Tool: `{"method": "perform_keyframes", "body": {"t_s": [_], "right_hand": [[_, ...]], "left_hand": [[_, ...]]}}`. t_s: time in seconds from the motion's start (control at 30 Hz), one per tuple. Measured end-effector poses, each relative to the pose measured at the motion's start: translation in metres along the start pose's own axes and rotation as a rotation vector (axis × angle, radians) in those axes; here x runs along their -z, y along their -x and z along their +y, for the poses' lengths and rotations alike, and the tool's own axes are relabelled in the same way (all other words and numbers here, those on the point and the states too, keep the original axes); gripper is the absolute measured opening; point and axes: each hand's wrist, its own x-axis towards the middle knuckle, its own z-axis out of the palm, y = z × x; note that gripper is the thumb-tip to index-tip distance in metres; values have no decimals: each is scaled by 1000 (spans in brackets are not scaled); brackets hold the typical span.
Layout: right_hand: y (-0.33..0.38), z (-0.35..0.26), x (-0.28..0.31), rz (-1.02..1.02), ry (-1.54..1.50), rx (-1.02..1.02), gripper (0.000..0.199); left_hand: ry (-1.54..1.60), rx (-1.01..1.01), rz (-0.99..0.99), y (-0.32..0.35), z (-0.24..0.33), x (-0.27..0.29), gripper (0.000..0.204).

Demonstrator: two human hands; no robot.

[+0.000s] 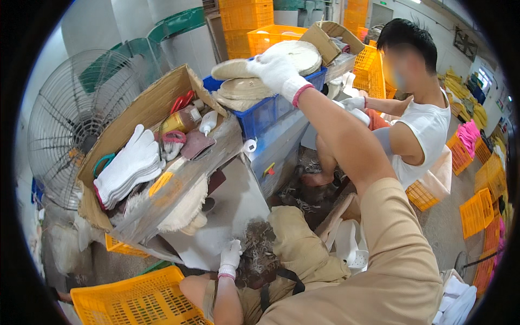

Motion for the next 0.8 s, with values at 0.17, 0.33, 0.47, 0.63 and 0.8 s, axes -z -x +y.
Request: {"method": "perform_keyframes", "body": {"t_s": [0.17,0.33,0.47,0.63,0.8], "right_hand": [[95,-12,77,253,442,367,18],[431,-17,117,91,646,160,15],[657,-42,128,-126,318,-579,18],[669,-51,93,-193,321,-541,16],[607,39,-43,-371,232,-444,44]], "left_hand": [[-106,53,-352,-15,3,6,36],[0,177,-290,7,15,-1,70],[-99,221,-461,47,-4,-9,49],[-234,329,-368,66,-43,-1,31],[-114,129,-338,116,-33,54,33]]}}
